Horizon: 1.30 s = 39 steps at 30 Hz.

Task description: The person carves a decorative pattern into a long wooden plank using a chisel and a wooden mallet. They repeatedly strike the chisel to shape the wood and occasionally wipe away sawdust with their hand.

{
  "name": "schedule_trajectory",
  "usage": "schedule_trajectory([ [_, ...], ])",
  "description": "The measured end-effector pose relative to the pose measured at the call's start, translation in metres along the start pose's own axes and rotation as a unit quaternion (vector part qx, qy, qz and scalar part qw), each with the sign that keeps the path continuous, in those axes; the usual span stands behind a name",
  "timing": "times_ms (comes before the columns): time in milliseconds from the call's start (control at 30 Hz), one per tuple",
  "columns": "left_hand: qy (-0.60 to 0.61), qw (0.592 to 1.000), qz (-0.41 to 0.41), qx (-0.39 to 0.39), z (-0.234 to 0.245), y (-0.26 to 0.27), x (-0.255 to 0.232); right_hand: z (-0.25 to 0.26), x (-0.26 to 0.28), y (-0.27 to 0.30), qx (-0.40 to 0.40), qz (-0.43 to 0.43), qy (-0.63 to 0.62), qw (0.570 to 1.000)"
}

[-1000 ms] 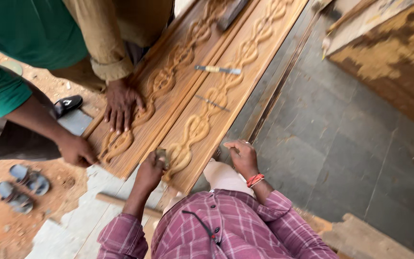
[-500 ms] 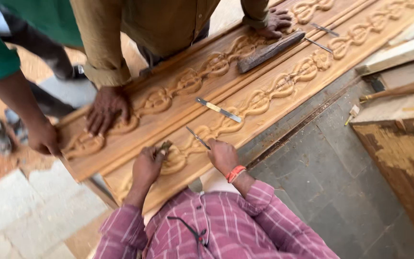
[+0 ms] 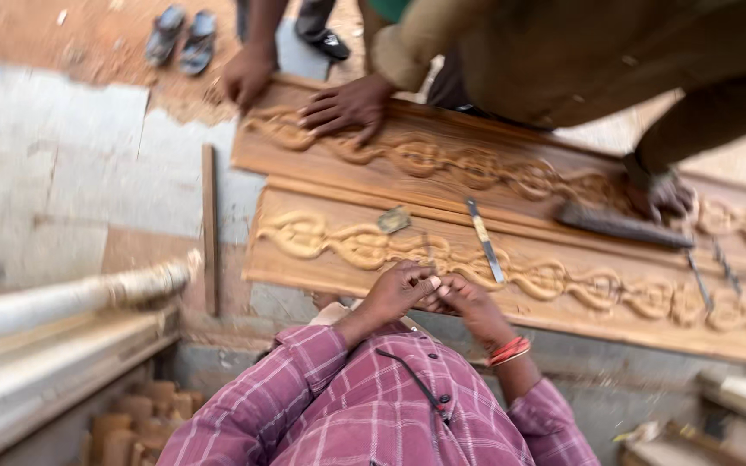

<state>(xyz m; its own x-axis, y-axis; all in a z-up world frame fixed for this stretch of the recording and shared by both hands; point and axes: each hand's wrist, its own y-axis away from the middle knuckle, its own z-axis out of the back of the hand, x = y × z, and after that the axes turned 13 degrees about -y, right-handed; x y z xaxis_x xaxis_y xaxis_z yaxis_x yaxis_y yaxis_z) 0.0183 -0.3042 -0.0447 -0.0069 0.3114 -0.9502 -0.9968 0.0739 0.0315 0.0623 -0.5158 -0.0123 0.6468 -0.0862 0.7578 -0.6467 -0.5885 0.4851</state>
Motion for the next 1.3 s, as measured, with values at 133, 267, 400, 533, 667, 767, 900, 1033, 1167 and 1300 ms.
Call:
schedule_trajectory([
  [133, 0.246, 0.96, 0.132, 0.01, 0.008, 0.027, 0.013, -0.034, -0.018, -0.017, 0.03, 0.006, 0.175, 0.984],
  [267, 0.077, 0.977, 0.184, -0.077, 0.05, 0.063, 0.026, -0.012, -0.014, -0.017, -0.051, 0.033, 0.527, 0.848],
  [400, 0.123, 0.922, 0.34, -0.138, 0.089, 0.119, 0.035, 0.061, 0.027, 0.007, -0.259, 0.177, 0.475, 0.822],
  [533, 0.199, 0.853, 0.376, -0.303, 0.114, 0.169, 0.039, 0.143, 0.089, 0.032, -0.31, 0.248, 0.709, 0.582],
  [667, 0.333, 0.785, 0.295, -0.432, 0.101, 0.19, 0.04, 0.189, 0.132, 0.032, -0.259, 0.132, 0.827, 0.481],
  [767, 0.346, 0.747, 0.276, -0.496, 0.076, 0.184, 0.037, 0.199, 0.149, 0.01, -0.212, 0.011, 0.848, 0.486],
  [900, 0.377, 0.7, 0.313, -0.52, 0.029, 0.168, 0.029, 0.22, 0.154, 0.003, -0.208, -0.058, 0.845, 0.49],
  [1033, 0.426, 0.678, 0.316, -0.508, -0.008, 0.152, 0.018, 0.238, 0.176, -0.006, -0.149, -0.04, 0.847, 0.509],
  [1167, 0.446, 0.66, 0.315, -0.516, -0.024, 0.164, 0.012, 0.234, 0.175, 0.0, -0.108, 0.001, 0.857, 0.504],
  [1300, 0.429, 0.666, 0.317, -0.522, -0.022, 0.175, 0.009, 0.216, 0.159, 0.002, -0.072, 0.121, 0.779, 0.611],
])
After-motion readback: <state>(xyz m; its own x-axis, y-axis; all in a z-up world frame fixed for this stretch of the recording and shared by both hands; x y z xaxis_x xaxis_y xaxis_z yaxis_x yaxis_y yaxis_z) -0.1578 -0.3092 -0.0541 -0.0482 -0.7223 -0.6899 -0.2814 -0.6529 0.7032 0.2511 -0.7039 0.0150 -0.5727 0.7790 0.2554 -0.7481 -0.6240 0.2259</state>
